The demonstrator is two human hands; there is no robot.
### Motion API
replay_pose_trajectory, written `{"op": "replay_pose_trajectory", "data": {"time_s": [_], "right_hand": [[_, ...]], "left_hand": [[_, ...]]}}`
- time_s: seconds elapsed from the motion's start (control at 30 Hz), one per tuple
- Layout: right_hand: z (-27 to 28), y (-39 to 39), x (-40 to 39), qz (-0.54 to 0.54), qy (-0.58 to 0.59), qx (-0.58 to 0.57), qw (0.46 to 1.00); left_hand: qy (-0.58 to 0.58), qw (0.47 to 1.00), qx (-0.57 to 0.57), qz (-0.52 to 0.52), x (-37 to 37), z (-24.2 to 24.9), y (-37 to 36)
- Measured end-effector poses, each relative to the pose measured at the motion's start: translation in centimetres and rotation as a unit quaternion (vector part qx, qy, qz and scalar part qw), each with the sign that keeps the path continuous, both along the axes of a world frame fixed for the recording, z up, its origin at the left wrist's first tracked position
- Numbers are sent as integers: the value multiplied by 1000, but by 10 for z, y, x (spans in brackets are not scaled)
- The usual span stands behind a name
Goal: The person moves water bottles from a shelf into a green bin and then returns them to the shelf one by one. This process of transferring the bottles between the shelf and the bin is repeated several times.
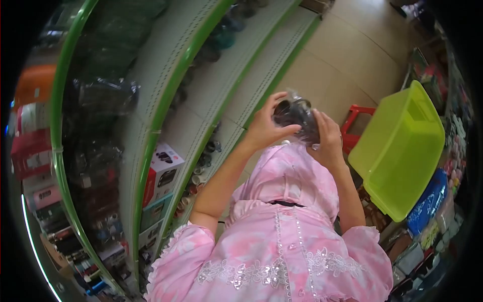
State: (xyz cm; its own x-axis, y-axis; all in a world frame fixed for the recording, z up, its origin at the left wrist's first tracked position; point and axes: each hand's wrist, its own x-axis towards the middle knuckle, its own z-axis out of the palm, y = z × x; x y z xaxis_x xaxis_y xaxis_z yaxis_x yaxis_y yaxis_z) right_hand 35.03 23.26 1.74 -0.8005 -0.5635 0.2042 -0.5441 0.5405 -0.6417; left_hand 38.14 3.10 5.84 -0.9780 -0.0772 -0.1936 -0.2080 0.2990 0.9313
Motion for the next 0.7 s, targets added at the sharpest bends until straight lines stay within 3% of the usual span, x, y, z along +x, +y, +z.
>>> {"op": "replay_pose_trajectory", "data": {"time_s": [0.07,0.13,0.27,0.33,0.4,0.47,0.57,0.63,0.7], "right_hand": [[2,-7,9,32,-1,5,999],[-12,-23,14,112,-9,17,994],[-22,-58,16,168,-56,16,984],[-26,-65,7,173,-71,11,982],[-35,-71,-6,150,-104,-8,983],[-47,-70,-20,139,-126,1,982],[-61,-62,-41,98,-202,47,973],[-75,-50,-54,83,-216,64,971],[-81,-39,-63,71,-247,81,963]], "left_hand": [[-32,998,37,45,31,-16,-4],[-54,978,93,178,55,-34,-13],[-90,943,157,278,72,-39,-41],[-70,942,57,322,69,-43,-64],[-36,923,-132,360,66,-69,-111],[-39,897,-228,377,41,-60,-146],[-32,867,-311,388,13,-91,-213],[-15,792,-474,384,-9,-109,-241],[-55,824,-414,383,-35,-109,-259]]}}
